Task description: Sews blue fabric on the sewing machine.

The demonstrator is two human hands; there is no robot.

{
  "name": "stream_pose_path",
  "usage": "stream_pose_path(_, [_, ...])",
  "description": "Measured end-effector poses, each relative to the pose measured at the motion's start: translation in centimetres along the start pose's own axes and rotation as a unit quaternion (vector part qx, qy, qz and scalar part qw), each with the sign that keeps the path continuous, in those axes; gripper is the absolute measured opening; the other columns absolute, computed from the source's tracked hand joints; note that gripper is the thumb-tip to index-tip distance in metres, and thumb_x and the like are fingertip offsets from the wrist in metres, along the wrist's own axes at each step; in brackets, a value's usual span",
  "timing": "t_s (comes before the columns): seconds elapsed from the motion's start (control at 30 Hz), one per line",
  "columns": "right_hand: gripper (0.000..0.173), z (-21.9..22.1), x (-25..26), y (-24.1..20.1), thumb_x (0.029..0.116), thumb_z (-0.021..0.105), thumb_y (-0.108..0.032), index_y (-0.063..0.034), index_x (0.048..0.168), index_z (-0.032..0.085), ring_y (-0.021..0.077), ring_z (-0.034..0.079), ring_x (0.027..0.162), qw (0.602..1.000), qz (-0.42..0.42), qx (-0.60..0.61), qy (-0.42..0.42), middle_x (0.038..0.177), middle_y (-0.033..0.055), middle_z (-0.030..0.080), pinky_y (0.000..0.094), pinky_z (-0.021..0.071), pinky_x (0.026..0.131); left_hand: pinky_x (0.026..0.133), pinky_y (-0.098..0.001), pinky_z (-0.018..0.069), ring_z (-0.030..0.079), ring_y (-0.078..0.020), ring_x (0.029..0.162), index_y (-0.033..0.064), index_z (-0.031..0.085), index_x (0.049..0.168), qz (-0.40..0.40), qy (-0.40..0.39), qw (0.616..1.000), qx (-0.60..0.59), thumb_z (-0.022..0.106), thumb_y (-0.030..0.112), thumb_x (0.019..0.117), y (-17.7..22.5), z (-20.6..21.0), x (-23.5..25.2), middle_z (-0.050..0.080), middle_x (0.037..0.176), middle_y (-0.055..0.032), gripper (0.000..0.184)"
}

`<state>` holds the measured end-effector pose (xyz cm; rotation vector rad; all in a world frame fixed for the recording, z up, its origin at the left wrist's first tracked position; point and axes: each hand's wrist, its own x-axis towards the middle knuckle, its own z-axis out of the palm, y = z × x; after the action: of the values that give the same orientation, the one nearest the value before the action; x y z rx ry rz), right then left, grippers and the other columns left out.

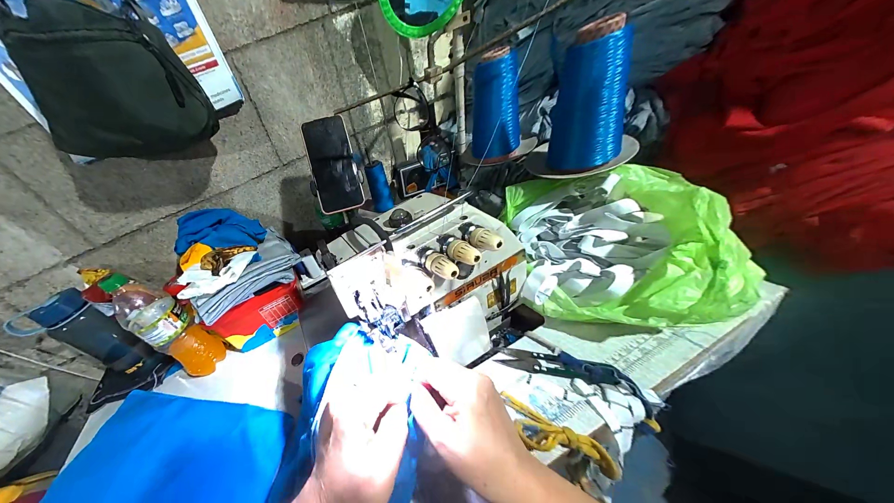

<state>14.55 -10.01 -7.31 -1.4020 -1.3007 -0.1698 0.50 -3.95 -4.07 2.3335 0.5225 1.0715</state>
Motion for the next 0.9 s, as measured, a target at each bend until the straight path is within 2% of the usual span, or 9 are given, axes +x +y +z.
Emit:
stream_pose_path(0.27, [0.019,0.5,-0.3,-0.5,0.0853,0.054,-0.014,-0.0109,0.067,0.060,-0.0062,0.043,0.052,0.991,0.075,0.109,0.016,0.057,-0.0079,0.047,0.0110,0.0349,0.048,0.053,-0.0115,0.0399,0.048,0.0040,0.055,0.0036,0.066,0.077,0.000,-0.012,1.000,0.004,0.055,0.011,0.0903,0.8,-0.2,-0.4,0.054,0.061,0.0038,0.019])
stream_pose_path(0.37, [0.020,-1.1,-0.4,-1.3,0.0913,0.054,-0.015,-0.0103,0.074,0.063,-0.0045,0.049,0.055,0.977,0.130,0.155,-0.071,0.061,-0.0064,0.053,0.0133,0.0399,0.051,0.055,-0.0252,0.0464,0.056,-0.0075,0.059,0.0079,0.068,0.076,0.008,-0.060,0.986,0.157,0.050,0.020,0.0912,1.3,-1.6,0.4,0.059,0.064,-0.0003,0.027])
stream_pose_path(0.43, [0.022,-2.0,-0.5,-1.6,0.0937,0.053,-0.020,-0.0119,0.075,0.063,-0.0002,0.052,0.057,0.979,0.114,0.133,-0.108,0.063,-0.0052,0.054,0.0179,0.0419,0.052,0.063,-0.0333,0.0536,0.064,-0.0134,0.069,0.0086,0.071,0.081,-0.016,-0.080,0.974,0.211,0.047,0.024,0.0946,1.3,-2.0,1.0,0.065,0.074,-0.0034,0.031])
stream_pose_path(0.53, [0.024,-3.5,-0.7,0.6,0.0951,0.054,-0.022,-0.0102,0.079,0.067,0.0131,0.062,0.059,0.997,0.048,-0.029,-0.053,0.067,0.0013,0.062,0.0332,0.0514,0.052,0.073,-0.0400,0.0553,0.067,-0.0177,0.080,0.0080,0.074,0.095,-0.098,-0.121,0.966,0.208,0.047,0.027,0.0980,2.0,-1.6,1.4,0.069,0.087,-0.0059,0.034])
stream_pose_path(0.6, [0.017,-5.5,-0.8,3.9,0.0928,0.060,-0.016,-0.0043,0.090,0.073,0.0290,0.070,0.067,0.984,0.033,-0.175,-0.023,0.078,0.0112,0.069,0.0486,0.0581,0.056,0.070,-0.0380,0.0534,0.064,-0.0162,0.074,0.0071,0.074,0.095,-0.120,-0.119,0.965,0.199,0.048,0.026,0.0974,2.2,-1.4,1.4,0.067,0.081,-0.0049,0.032])
stream_pose_path(0.7, [0.025,-8.4,-1.0,8.1,0.0838,0.074,-0.003,-0.0020,0.109,0.076,0.0528,0.066,0.095,0.947,0.059,-0.308,-0.073,0.102,0.0257,0.069,0.0670,0.0531,0.070,0.061,-0.0311,0.0500,0.058,-0.0112,0.063,0.0078,0.073,0.090,-0.136,-0.095,0.966,0.197,0.050,0.025,0.0945,2.3,-1.0,1.2,0.062,0.071,-0.0011,0.029])
stream_pose_path(0.77, [0.030,-9.2,-1.5,9.4,0.0830,0.079,-0.001,-0.0041,0.113,0.077,0.0546,0.064,0.102,0.923,0.091,-0.352,-0.128,0.105,0.0267,0.070,0.0691,0.0509,0.075,0.062,-0.0313,0.0506,0.059,-0.0111,0.065,0.0077,0.073,0.094,-0.153,-0.092,0.964,0.196,0.051,0.025,0.0937,2.7,-0.9,1.1,0.063,0.073,-0.0012,0.028])
stream_pose_path(0.83, [0.028,-9.4,-1.7,10.1,0.0826,0.080,0.000,-0.0058,0.110,0.079,0.0507,0.066,0.098,0.911,0.083,-0.374,-0.150,0.100,0.0233,0.072,0.0664,0.0514,0.075,0.059,-0.0317,0.0490,0.056,-0.0106,0.062,0.0107,0.073,0.092,-0.166,-0.092,0.959,0.210,0.055,0.031,0.0938,3.0,-0.7,1.4,0.059,0.069,0.0017,0.027])
stream_pose_path(0.9, [0.025,-9.5,-1.7,10.6,0.0808,0.078,0.006,-0.0047,0.103,0.079,0.0473,0.068,0.093,0.911,0.057,-0.377,-0.157,0.094,0.0208,0.071,0.0627,0.0532,0.071,0.065,-0.0406,0.0488,0.058,-0.0160,0.065,0.0120,0.071,0.090,-0.199,-0.124,0.943,0.237,0.058,0.039,0.0972,3.6,-0.9,1.7,0.058,0.069,0.0000,0.031])
